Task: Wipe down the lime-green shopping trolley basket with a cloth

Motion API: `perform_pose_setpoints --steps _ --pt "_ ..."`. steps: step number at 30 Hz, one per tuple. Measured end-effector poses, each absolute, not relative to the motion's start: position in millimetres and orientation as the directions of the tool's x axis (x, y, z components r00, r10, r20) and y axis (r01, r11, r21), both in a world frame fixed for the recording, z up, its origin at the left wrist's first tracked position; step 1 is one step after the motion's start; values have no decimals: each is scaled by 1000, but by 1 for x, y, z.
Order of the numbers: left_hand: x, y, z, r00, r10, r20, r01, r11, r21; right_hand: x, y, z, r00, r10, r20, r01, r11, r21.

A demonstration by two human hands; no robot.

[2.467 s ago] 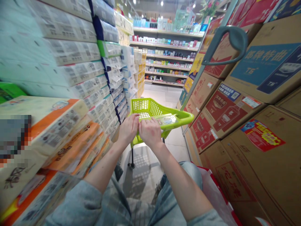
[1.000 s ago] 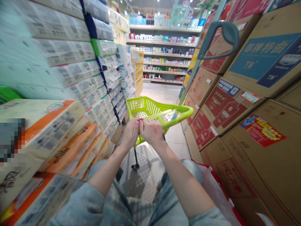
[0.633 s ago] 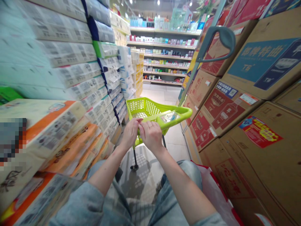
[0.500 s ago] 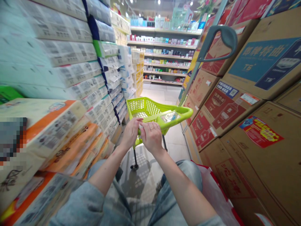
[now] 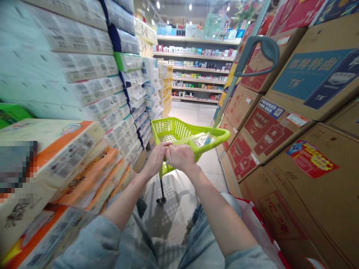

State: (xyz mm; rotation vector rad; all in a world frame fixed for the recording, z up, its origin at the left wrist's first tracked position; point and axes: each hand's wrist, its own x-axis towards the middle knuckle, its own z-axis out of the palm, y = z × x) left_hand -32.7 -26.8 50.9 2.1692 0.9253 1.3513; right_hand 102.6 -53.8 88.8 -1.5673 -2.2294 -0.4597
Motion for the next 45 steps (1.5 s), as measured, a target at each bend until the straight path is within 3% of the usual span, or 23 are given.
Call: perform_pose_setpoints --steps 7,14,24,27,32,35,40,45 --pt "-32 -17 41 365 703 611 415 -710 569 128 -65 80 -350 711 610 895 445 -5" --pt "-19 -24 36 329 714 618 507 -685 523 126 -76 34 -38 494 868 888 416 -198" --pt "-18 -29 37 306 735 605 507 -664 550 120 -72 1 -71 237 969 884 464 -49" --pt "-16 -30 36 301 733 610 508 -665 548 125 -75 9 -89 268 959 877 478 -52" --pt "-11 -32 34 297 733 612 538 -658 527 127 -80 41 -61 483 873 892 420 -170" --pt "-8 -38 35 299 737 606 556 -651 517 129 -79 55 -54 525 850 910 376 -175" --pt "-7 -46 38 348 721 599 570 -670 475 144 -78 64 -116 560 820 860 470 -199" --pt "-8 -43 44 457 684 568 559 -718 415 163 -78 71 -114 650 751 787 521 -331"
